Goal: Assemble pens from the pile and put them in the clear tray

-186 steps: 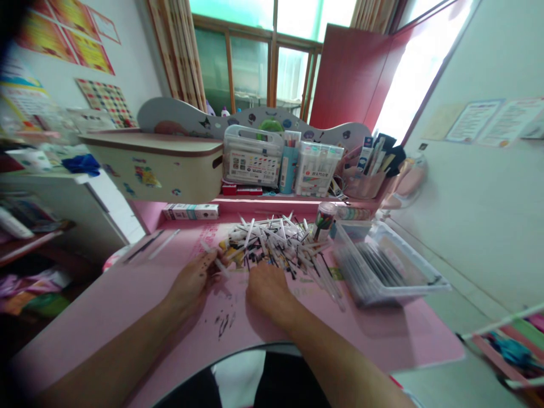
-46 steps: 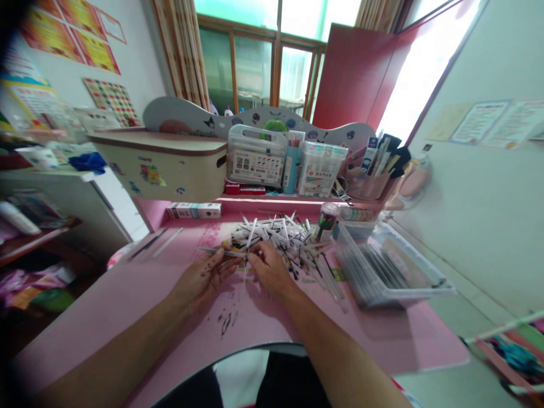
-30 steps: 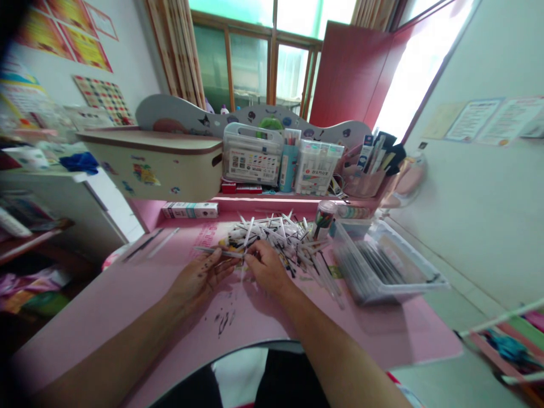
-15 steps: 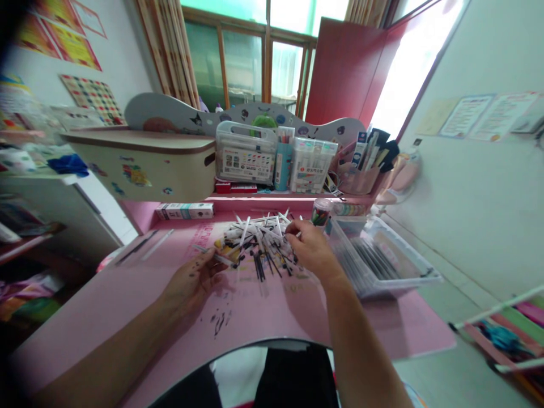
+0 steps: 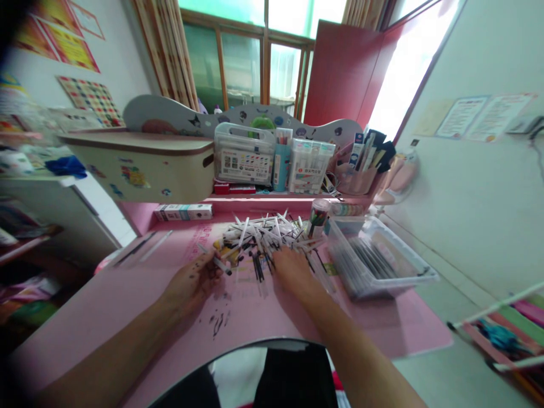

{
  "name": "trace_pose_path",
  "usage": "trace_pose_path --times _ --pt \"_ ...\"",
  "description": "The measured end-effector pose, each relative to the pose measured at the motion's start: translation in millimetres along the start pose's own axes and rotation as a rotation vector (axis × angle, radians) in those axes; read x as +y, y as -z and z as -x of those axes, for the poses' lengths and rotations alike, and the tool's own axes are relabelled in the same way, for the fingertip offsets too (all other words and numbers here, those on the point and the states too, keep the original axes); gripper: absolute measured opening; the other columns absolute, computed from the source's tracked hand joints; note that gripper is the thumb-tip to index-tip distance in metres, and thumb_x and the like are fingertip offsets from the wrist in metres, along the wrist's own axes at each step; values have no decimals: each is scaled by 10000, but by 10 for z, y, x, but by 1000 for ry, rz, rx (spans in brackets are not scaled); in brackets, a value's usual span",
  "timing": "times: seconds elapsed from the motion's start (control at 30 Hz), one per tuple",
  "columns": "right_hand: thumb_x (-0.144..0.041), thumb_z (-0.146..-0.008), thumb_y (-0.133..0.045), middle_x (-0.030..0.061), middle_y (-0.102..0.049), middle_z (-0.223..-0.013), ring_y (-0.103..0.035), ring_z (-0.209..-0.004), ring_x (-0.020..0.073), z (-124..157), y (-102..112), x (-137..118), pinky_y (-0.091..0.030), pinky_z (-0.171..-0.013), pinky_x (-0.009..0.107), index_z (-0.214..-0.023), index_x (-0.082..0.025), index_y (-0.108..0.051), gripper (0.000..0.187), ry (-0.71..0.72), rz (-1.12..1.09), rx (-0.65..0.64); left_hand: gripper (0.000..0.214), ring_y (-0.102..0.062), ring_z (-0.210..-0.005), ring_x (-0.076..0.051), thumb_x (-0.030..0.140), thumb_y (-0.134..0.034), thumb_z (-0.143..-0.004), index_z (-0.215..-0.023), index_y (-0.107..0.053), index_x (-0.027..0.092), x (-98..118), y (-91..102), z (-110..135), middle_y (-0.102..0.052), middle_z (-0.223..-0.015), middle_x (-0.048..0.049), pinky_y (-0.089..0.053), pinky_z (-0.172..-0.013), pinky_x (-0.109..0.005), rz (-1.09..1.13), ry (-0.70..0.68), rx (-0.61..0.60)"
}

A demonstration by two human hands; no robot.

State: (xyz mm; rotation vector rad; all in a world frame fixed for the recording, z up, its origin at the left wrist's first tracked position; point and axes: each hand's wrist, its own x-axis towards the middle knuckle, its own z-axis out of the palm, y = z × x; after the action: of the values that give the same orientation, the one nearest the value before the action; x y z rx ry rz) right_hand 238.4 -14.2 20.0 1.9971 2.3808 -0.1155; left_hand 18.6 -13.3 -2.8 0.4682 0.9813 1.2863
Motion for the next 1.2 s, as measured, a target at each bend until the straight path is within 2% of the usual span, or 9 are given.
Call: trace_pose_path --times 0.13,0.27,0.47,0.63,0.77,0.87,0.97,1.1,1.2 --pt "-122 -953 -407 162 -673 -1163 -664 -1019 287 15 -55 -59 -485 -822 348 -1114 -154 -698 333 -20 20 19 187 -559 -461 -92 185 -568 -937 -785 -647 110 19 -14 24 -613 -594 -12 -445 -392 -164 -2 16 9" --pt "-151 -951 -431 145 -652 -1177 -646 -1026 267 71 -110 -63 -471 -861 350 -1076 -174 -685 284 24 -45 112 208 -556 -460 -91 187 -553 -948 -775 -639 109 23 -31 55 -599 -580 -8 -436 -389 -162 -20 29 -8" --pt "-175 -964 -424 153 -676 -1166 -628 -1078 279 0 -182 -50 -449 -906 374 -1147 -166 -644 287 -42 -90 104 168 -550 -470 -84 189 -581 -929 -798 -649 109 1 -8 41 -601 -606 -4 -439 -398 -164 -15 22 -26" --pt "-115 -943 -405 156 -694 -1150 -642 -1059 275 15 -217 -99 -445 -878 354 -1178 -167 -636 334 -55 -106 130 134 -567 -486 -89 195 -604 -916 -819 -648 114 -19 7 12 -622 -631 -14 -454 -404 -165 -43 25 -49" --pt "-132 -896 -463 143 -690 -1148 -641 -1019 270 40 -197 -82 -440 -844 344 -1186 -189 -649 350 -21 -204 197 66 -624 -540 -119 196 -642 -890 -877 -635 131 -26 12 33 -676 -710 -44 -534 -460 -210 -104 30 -92" --pt "-133 -816 -540 91 -694 -966 -626 -862 221 29 -108 -16 -432 -749 310 -1056 -183 -667 276 21 -426 201 104 -633 -551 -151 247 -636 -894 -905 -614 147 -31 -6 101 -684 -752 -57 -578 -480 -289 -178 16 -219" --pt "-211 -804 -559 -9 -592 -731 -536 -655 144 33 31 12 -396 -615 262 -885 -191 -605 94 77 -854 175 155 -629 -531 -183 318 -634 -893 -898 -566 178 -51 -43 209 -665 -742 -44 -586 -450 -360 -227 85 -375" --pt "-358 -766 -613 -84 -462 -611 -404 -480 87 60 183 -77 -296 -460 221 -832 -214 -533 178 111 -1385 92 197 -522 -403 -137 352 -633 -890 -1014 -558 218 -108 -62 358 -576 -673 25 -474 -332 -273 -236 178 -566" --pt "-311 -693 -637 -97 -437 -569 -361 -447 68 50 211 -164 -248 -425 208 -776 -210 -532 168 76 -1570 157 220 -453 -385 -103 347 -611 -906 -1087 -556 233 -131 -47 415 -541 -652 39 -388 -324 -206 -271 204 -597"
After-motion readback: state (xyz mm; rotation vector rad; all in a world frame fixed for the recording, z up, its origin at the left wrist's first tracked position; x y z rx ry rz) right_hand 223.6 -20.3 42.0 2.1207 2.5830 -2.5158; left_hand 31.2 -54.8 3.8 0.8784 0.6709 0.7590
